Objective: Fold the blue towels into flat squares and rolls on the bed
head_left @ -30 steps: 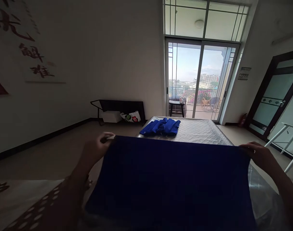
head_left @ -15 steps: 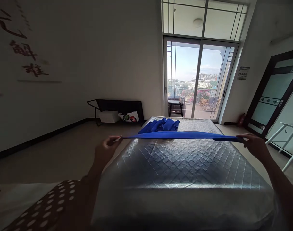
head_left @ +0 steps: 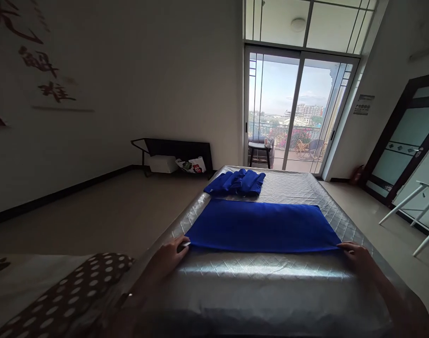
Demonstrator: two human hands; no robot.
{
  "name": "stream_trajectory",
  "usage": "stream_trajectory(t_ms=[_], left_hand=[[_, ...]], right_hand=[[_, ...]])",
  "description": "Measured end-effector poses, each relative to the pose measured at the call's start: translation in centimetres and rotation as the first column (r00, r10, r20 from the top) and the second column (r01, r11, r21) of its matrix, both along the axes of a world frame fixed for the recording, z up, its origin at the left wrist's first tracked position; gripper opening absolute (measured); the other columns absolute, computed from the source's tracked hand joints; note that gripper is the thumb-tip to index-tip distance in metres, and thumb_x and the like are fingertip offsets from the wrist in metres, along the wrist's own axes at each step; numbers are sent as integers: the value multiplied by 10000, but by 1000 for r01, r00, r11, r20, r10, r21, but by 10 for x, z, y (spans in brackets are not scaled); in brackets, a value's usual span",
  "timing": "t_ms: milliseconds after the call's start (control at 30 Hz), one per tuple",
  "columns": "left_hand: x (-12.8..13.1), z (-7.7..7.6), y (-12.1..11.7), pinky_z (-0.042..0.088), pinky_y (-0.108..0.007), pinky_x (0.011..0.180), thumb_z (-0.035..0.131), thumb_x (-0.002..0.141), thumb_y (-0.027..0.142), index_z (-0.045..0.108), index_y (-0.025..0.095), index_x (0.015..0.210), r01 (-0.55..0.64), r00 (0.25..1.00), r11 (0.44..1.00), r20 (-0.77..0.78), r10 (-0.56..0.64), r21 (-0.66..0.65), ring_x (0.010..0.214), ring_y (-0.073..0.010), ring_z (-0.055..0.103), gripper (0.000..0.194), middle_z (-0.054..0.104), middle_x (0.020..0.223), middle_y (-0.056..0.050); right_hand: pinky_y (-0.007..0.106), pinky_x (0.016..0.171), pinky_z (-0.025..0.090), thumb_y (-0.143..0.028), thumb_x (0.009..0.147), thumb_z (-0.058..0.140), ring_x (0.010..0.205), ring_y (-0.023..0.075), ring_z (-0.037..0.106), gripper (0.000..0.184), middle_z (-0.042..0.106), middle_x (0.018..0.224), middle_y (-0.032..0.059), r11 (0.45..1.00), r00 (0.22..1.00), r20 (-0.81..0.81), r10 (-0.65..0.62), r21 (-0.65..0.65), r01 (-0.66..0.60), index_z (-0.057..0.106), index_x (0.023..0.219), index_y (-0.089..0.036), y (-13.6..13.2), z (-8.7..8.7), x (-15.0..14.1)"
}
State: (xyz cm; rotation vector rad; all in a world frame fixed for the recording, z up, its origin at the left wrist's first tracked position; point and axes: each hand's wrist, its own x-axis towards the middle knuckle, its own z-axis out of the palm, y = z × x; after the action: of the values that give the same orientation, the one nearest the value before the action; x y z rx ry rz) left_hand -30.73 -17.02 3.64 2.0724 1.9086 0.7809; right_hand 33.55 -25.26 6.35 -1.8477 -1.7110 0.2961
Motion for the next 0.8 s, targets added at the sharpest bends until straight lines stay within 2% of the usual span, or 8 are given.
stream_trajectory(t_ms=[200,300,400,467,533,600,700,800], left_hand=[[-15,-12,-24,484,-373,1064,500,772,462,742,287,959,38,989,999,-145,-40,-21,1187,-268,656,353,751,1206,-41],[-25,-15,-29,425,-434,1140,532,764,450,741,295,1099,77,980,997,-184,-80,-27,1289,-286,590,424,716,1284,-25],[-18,-4,-15,421,-438,1147,549,767,453,706,286,1212,134,977,991,-168,-133,-7,1324,-292,560,501,665,1366,-31],[2,8,9,427,-404,1142,496,824,460,684,268,1248,196,973,980,-130,-193,11,1330,-267,556,502,632,1410,-35],[33,21,43,407,-391,1156,438,877,467,669,233,1265,261,959,965,-118,-257,19,1345,-250,541,509,619,1424,-52],[68,28,80,380,-395,1174,400,914,470,665,204,1264,312,940,950,-147,-308,9,1366,-248,518,513,611,1433,-70],[113,24,126,340,-413,1193,389,942,501,621,180,1335,326,921,944,-212,-327,-42,1408,-261,469,558,576,1467,-102],[135,5,152,276,-448,1217,371,956,571,554,230,1423,288,922,952,-236,-306,-107,1460,-269,394,606,509,1529,-91]], right_hand=[[330,671,596,-410,763,538,700,221,727,290,791,955,51,993,993,87,85,-84,-78,804,809,-305,-21,6,12],[330,694,594,-451,784,579,782,229,737,276,783,996,55,985,980,157,121,-142,-99,809,865,-321,-24,13,17],[376,827,583,-479,858,544,921,249,731,324,769,1044,74,984,963,224,147,-130,-120,808,917,-300,-6,26,-2],[413,957,536,-435,917,492,1010,257,709,359,757,1085,91,984,952,250,175,-67,-163,799,991,-263,18,34,-37],[410,1020,497,-356,947,472,1084,251,680,350,740,1156,88,973,935,273,226,-19,-230,774,1086,-246,50,39,-87],[376,1042,478,-295,953,480,1137,236,657,350,721,1224,74,954,911,292,291,-24,-298,735,1187,-241,84,38,-144],[362,1111,414,-326,986,476,1260,229,590,389,659,1357,54,932,883,302,360,-69,-356,657,1324,-258,129,28,-220],[403,1186,314,-390,1014,436,1397,235,468,450,534,1505,55,932,886,291,362,-131,-338,561,1431,-276,161,10,-267]])
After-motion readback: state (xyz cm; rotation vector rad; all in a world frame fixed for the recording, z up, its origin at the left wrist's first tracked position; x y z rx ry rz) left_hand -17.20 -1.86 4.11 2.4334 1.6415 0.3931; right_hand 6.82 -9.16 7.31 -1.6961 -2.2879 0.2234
